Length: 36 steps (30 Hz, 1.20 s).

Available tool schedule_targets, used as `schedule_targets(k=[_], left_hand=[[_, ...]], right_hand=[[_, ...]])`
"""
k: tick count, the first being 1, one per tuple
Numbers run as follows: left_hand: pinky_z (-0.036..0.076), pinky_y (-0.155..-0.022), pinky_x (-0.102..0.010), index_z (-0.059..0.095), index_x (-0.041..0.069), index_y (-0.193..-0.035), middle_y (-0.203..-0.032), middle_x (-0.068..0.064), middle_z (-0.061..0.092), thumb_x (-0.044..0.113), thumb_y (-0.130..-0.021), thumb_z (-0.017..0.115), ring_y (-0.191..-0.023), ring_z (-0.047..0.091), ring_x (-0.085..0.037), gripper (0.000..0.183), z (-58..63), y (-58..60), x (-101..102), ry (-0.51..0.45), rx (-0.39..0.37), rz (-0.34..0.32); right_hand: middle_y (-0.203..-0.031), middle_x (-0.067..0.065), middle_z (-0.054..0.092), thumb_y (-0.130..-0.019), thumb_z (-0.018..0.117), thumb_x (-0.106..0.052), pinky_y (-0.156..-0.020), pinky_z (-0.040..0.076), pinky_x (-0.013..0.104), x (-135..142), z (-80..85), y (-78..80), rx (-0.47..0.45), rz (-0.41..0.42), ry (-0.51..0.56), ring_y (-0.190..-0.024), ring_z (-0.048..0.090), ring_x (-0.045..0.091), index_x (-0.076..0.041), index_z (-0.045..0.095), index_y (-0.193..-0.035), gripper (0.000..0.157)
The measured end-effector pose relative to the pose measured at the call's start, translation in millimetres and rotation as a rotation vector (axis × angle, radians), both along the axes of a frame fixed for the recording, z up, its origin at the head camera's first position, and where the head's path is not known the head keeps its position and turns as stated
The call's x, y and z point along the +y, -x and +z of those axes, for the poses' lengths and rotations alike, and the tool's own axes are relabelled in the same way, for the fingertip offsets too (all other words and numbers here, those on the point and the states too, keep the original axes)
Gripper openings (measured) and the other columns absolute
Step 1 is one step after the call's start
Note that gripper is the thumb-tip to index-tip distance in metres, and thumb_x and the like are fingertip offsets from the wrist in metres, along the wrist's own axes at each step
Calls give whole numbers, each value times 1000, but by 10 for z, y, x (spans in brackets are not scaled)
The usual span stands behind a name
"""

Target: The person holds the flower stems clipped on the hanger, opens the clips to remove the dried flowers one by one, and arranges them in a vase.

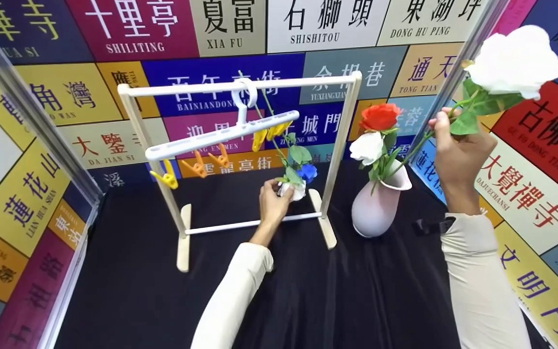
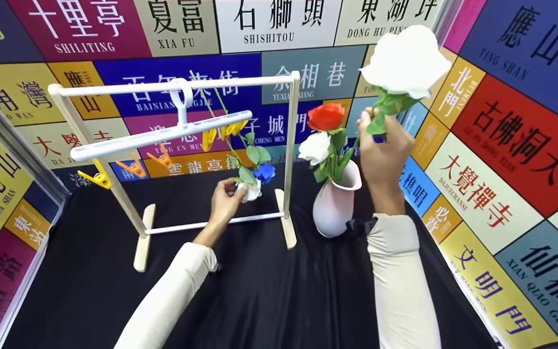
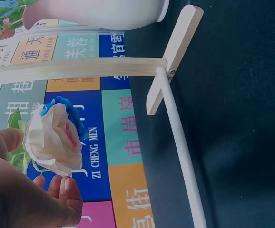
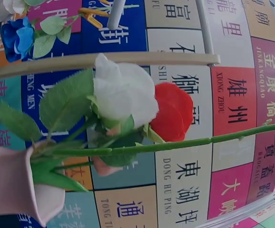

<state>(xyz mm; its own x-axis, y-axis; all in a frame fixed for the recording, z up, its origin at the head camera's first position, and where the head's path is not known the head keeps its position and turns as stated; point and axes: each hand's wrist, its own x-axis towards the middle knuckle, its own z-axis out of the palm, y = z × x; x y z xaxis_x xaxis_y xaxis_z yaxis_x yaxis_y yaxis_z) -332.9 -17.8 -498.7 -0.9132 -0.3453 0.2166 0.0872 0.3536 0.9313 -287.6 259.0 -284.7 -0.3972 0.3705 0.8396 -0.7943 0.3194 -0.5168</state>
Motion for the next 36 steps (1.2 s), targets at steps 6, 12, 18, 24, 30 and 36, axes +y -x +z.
schedule_targets(k=[6,12,18,24,30,36], left_hand=[[46,-93,-41,60,1,-116,-113,-22,61,21,-83,75,-106,60,-36,41,15,29,0,-7,-7,11],[47,-93,-41,60,1,-115,-113,-21,62,21,-83,75,-107,60,-35,41,34,68,16,-10,-11,13],[48,-94,-41,60,1,-113,-114,-23,63,21,-83,73,-108,61,-36,39,4,95,23,-21,-15,14],[47,-93,-41,61,1,-114,-113,-22,63,26,-82,75,-106,61,-36,43,-20,115,55,-8,-23,12],[47,-93,-40,59,3,-119,-111,-17,63,33,-82,75,-106,61,-34,51,8,142,86,29,-42,13],[47,-96,-42,53,5,-130,-122,-17,62,37,-79,75,-112,59,-32,64,15,153,107,49,-108,28]], right_hand=[[-84,3,73,-89,66,2,-73,56,24,105,-60,73,-20,-78,-41,-71,68,16,5,75,-94,11],[-82,-1,72,-88,66,3,-74,56,24,147,-128,143,-25,-96,-47,-70,67,12,4,74,-90,9],[-79,0,72,-89,67,1,-73,55,21,198,-240,272,-38,-129,-78,-71,67,11,1,75,-90,8],[-80,-5,72,-88,67,1,-71,55,20,236,-350,353,-60,-125,-78,-72,68,11,3,74,-89,7],[-80,-8,71,-87,67,3,-70,54,19,167,-353,304,-79,-103,-47,-71,67,13,-1,74,-87,8],[-82,13,72,-86,68,5,-68,54,18,201,-491,432,-74,-65,-46,-70,67,9,0,71,-84,6]])
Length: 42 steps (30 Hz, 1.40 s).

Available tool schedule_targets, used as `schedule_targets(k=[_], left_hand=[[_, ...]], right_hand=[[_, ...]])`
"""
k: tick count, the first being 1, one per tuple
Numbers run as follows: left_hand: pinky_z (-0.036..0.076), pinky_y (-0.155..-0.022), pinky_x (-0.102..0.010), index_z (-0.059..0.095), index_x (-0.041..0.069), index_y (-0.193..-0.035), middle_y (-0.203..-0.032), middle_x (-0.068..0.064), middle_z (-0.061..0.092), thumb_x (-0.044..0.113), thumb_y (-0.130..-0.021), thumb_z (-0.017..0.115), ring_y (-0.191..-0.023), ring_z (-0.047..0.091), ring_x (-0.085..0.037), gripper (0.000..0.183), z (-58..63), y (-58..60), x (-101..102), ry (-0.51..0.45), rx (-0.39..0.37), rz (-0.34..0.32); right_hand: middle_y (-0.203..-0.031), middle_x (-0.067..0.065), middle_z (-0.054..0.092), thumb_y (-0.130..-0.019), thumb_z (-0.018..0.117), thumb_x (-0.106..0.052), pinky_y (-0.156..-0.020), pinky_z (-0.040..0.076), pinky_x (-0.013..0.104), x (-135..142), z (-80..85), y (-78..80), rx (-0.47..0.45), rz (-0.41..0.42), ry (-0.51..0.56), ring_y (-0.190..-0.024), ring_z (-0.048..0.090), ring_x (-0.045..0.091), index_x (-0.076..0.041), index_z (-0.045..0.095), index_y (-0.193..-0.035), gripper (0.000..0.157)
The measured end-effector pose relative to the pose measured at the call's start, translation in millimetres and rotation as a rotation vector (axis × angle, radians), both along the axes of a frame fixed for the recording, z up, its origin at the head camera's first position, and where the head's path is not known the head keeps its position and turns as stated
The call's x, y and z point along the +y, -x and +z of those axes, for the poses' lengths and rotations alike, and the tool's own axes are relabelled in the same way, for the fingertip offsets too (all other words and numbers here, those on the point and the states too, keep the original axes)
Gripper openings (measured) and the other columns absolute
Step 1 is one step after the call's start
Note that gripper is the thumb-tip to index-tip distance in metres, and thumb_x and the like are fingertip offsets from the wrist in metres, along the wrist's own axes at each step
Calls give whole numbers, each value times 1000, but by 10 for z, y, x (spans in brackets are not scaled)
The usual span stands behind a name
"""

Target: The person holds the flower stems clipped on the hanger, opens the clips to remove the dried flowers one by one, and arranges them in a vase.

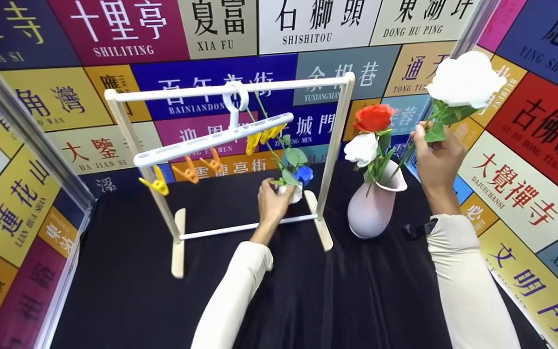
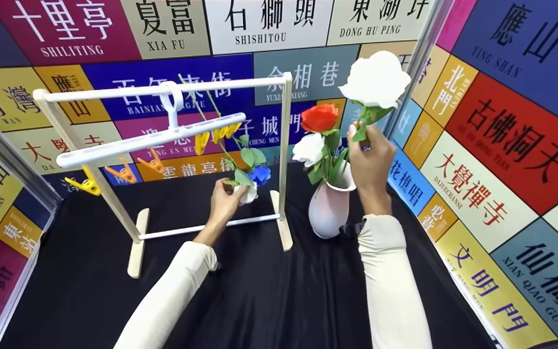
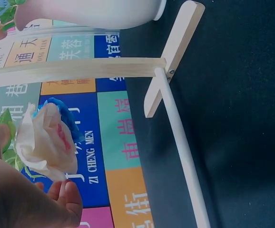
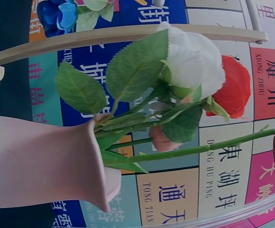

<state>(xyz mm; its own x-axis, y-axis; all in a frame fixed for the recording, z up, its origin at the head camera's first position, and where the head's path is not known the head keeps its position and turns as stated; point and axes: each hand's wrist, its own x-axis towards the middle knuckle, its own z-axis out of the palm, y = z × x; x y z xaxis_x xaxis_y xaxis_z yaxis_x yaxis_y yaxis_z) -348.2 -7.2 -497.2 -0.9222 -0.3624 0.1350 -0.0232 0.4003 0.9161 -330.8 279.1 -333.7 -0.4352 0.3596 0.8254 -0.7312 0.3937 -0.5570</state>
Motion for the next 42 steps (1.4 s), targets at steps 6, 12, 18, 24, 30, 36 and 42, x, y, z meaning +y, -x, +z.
schedule_targets(k=[6,12,18,24,30,36,42], left_hand=[[47,-95,-46,46,7,-139,-128,-16,59,40,-77,75,-116,58,-33,76,-16,0,21,8,-34,14],[46,-97,-46,48,8,-139,-130,-14,58,41,-77,75,-119,57,-32,75,-26,13,47,19,-43,13],[44,-98,-47,46,9,-141,-131,-12,56,45,-76,76,-120,55,-32,81,-12,33,99,38,-49,5],[46,-96,-46,52,8,-133,-127,-13,58,38,-79,75,-117,56,-32,66,-32,42,126,44,-40,15],[47,-92,-45,58,7,-123,-119,-14,61,32,-80,74,-111,58,-34,53,-39,34,107,56,-31,18],[47,-92,-43,60,5,-120,-114,-15,63,30,-81,72,-109,60,-34,48,-39,17,72,71,3,4],[49,-88,-43,61,5,-115,-110,-15,66,28,-81,71,-103,63,-32,43,-17,-17,37,86,29,-11]], right_hand=[[-84,18,73,-87,69,-2,-67,54,17,2,-98,33,2,-22,-59,-70,68,6,9,72,-88,11],[-85,21,73,-88,69,-1,-68,54,18,-5,-158,54,-16,-11,-63,-71,69,6,11,72,-90,12],[-85,22,72,-87,68,3,-69,54,17,-26,-236,45,-52,-4,-60,-72,68,4,12,71,-91,10],[-83,27,70,-84,68,6,-69,52,13,-147,-212,-113,-92,-27,-68,-71,67,3,13,70,-90,9],[-79,26,69,-85,67,6,-67,50,11,-164,-246,-148,-131,-63,-100,-69,65,-2,13,70,-91,10],[-68,7,66,-86,72,-4,-57,36,11,-13,-485,52,-186,-166,-165,-57,48,-6,3,74,-91,9],[-70,10,69,-87,72,-10,-57,38,8,95,-682,161,-209,-188,-222,-57,51,-11,1,74,-89,12]])
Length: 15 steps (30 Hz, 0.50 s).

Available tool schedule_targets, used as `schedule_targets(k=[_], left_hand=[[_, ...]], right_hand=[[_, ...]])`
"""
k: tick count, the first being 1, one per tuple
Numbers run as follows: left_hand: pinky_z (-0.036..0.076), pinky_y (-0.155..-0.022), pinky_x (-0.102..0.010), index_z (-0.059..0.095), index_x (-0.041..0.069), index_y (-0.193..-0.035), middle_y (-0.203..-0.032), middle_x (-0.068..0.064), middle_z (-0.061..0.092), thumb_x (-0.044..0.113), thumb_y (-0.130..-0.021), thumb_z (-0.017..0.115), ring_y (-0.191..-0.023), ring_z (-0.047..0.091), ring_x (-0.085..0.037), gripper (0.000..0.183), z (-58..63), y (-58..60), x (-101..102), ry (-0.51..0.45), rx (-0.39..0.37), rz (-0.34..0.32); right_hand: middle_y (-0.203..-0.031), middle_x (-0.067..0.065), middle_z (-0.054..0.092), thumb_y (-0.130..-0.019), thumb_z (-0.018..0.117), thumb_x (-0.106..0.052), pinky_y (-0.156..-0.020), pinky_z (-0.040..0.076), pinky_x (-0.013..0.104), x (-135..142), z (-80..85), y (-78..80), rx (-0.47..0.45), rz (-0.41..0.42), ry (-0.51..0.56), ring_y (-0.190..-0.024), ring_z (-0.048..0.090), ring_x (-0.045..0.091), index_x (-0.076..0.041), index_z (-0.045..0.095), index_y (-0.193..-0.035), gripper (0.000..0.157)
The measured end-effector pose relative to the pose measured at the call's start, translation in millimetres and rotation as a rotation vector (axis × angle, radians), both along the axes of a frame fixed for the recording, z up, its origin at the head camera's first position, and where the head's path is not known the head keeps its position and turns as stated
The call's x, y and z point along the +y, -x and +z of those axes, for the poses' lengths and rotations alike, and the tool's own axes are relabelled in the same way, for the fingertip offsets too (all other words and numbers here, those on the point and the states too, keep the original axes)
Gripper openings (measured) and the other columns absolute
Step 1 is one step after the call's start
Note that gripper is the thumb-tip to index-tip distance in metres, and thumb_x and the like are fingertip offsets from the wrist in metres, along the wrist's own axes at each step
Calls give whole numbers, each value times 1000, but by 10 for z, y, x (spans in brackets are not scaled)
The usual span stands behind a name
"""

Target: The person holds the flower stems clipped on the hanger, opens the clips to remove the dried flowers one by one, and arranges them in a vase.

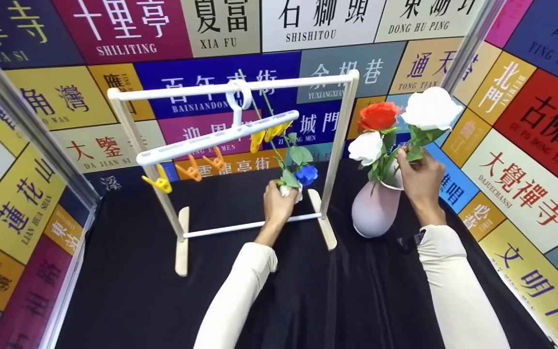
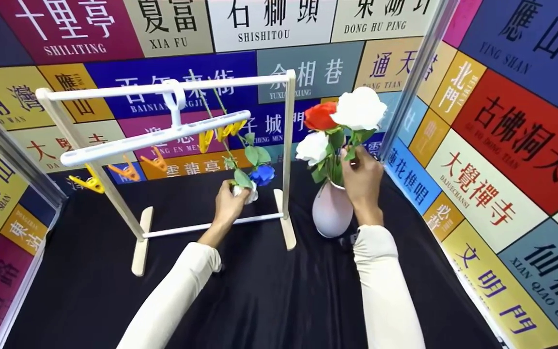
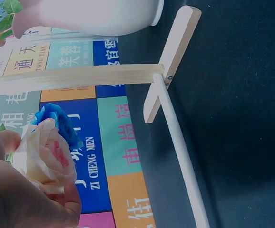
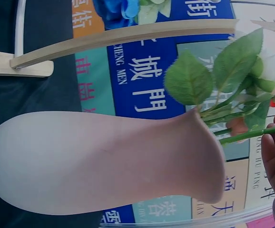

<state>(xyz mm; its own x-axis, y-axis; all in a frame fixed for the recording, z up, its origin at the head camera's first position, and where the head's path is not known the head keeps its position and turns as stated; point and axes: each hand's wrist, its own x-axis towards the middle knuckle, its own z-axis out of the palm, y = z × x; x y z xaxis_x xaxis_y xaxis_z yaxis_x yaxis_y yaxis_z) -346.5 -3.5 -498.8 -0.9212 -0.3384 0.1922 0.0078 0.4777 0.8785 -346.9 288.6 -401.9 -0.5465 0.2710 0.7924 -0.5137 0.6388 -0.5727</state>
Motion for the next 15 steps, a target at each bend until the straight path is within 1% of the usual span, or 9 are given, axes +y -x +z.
schedule_targets(k=[3,6,9,13,15], left_hand=[[49,-86,-43,62,3,-115,-107,-16,67,26,-81,70,-99,64,-32,42,10,-28,-21,-7,8,-11],[49,-85,-43,61,2,-114,-106,-16,67,25,-81,70,-98,64,-32,41,7,-56,-40,-17,11,-24],[49,-85,-42,61,3,-114,-105,-15,67,24,-81,69,-97,64,-31,40,-9,-83,-57,-28,9,-30],[49,-84,-41,61,4,-113,-103,-13,67,26,-82,69,-95,63,-29,39,-26,-104,-69,-37,2,-37],[50,-83,-41,62,4,-113,-102,-12,67,25,-82,69,-94,63,-28,38,-29,-112,-71,-36,1,-45]], right_hand=[[-74,17,70,-88,71,-10,-57,41,7,16,-61,16,-16,22,-10,-59,54,-12,3,73,-90,14],[-75,19,71,-88,70,-9,-55,41,6,23,-110,24,-37,34,-18,-58,54,-12,4,72,-91,14],[-74,18,71,-88,71,-9,-55,40,5,24,-147,25,-62,24,-29,-58,53,-13,4,72,-89,13],[-70,18,68,-87,72,-8,-55,35,5,39,-192,31,-93,-7,-63,-57,47,-15,4,72,-87,12],[-71,18,69,-87,72,-8,-56,34,5,53,-216,36,-116,-17,-81,-59,46,-17,4,72,-87,12]])
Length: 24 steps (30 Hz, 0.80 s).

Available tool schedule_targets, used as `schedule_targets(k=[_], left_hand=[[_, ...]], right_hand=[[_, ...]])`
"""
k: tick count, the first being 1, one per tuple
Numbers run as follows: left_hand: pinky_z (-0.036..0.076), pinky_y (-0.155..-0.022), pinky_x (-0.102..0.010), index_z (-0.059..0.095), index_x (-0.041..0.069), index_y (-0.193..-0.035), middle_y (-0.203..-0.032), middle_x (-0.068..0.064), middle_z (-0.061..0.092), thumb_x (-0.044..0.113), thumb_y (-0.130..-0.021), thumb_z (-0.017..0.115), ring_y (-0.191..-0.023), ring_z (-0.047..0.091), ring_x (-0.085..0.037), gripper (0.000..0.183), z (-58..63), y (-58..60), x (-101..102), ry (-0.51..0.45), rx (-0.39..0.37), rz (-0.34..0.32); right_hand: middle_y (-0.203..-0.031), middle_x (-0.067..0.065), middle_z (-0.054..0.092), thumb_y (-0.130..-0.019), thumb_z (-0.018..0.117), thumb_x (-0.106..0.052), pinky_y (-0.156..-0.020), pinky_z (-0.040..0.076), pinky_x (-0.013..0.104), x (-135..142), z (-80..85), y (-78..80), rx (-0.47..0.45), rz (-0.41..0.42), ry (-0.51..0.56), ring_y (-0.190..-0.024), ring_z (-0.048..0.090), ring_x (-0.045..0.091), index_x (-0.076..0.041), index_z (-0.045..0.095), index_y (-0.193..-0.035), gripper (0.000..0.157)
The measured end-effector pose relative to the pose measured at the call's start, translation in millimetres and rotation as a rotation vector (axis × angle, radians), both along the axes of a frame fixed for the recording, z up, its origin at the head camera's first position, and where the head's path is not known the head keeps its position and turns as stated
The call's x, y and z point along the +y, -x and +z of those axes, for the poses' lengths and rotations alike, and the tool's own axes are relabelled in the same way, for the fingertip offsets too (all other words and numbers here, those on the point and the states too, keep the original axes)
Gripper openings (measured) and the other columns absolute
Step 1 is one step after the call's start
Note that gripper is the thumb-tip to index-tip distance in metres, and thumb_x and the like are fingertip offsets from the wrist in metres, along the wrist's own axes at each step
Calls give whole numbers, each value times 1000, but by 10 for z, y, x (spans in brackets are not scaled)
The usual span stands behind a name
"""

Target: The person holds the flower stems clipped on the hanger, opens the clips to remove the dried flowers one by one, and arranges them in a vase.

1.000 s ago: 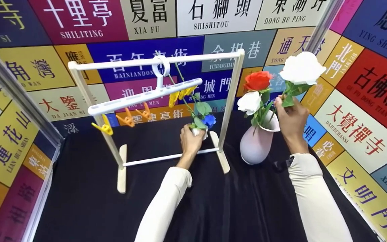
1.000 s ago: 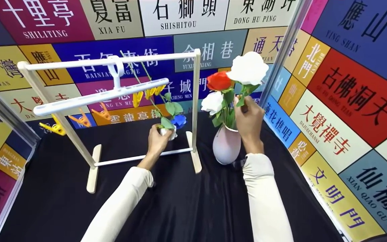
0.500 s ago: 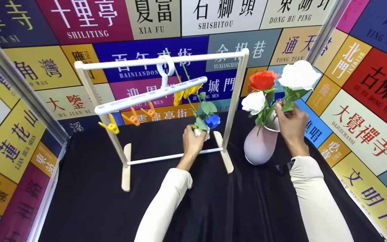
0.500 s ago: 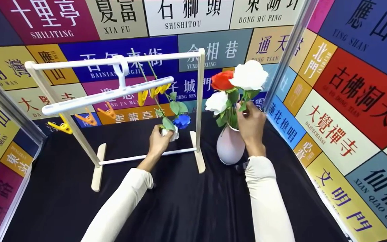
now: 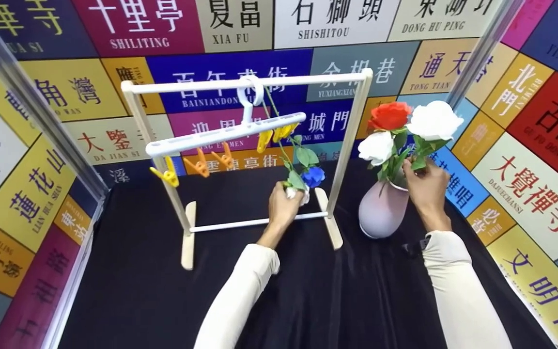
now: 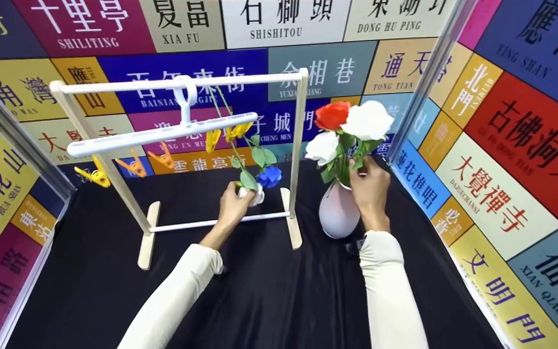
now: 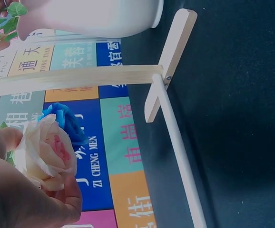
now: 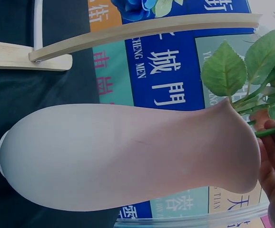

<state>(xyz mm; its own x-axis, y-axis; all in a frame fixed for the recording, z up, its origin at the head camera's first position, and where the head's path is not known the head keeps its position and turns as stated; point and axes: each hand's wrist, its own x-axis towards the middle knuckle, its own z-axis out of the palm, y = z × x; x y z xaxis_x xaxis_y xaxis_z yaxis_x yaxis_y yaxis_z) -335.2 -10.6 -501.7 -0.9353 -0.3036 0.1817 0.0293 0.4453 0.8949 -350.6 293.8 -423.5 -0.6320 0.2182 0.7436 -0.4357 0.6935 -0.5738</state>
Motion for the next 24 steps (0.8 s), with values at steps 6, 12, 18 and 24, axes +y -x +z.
schedule_targets(k=[6,12,18,24], left_hand=[[50,-81,-40,63,4,-110,-100,-11,67,24,-81,70,-92,63,-27,35,19,-41,-2,5,21,-21],[50,-80,-38,63,4,-109,-99,-11,67,24,-81,70,-91,63,-25,35,29,-90,-35,-5,29,-26],[51,-82,-37,63,3,-112,-101,-11,68,24,-81,71,-93,63,-25,37,18,-122,-79,-17,29,-30],[51,-85,-38,63,3,-113,-104,-11,68,24,-81,71,-96,64,-26,39,-4,-166,-101,-2,28,-38]], right_hand=[[-71,19,70,-86,71,-7,-55,35,6,13,-31,-18,-76,-23,-49,-60,48,-16,3,69,-80,12],[-61,14,60,-84,71,-8,-53,30,17,-3,-40,-17,-128,-40,-126,-58,53,22,2,62,-70,20],[-63,16,59,-83,70,-9,-55,37,33,-15,-26,-26,-197,-33,-175,-60,55,35,3,61,-70,20],[-71,22,61,-81,69,-10,-63,42,55,-24,29,-52,-290,-12,-162,-70,60,46,3,61,-77,16]])
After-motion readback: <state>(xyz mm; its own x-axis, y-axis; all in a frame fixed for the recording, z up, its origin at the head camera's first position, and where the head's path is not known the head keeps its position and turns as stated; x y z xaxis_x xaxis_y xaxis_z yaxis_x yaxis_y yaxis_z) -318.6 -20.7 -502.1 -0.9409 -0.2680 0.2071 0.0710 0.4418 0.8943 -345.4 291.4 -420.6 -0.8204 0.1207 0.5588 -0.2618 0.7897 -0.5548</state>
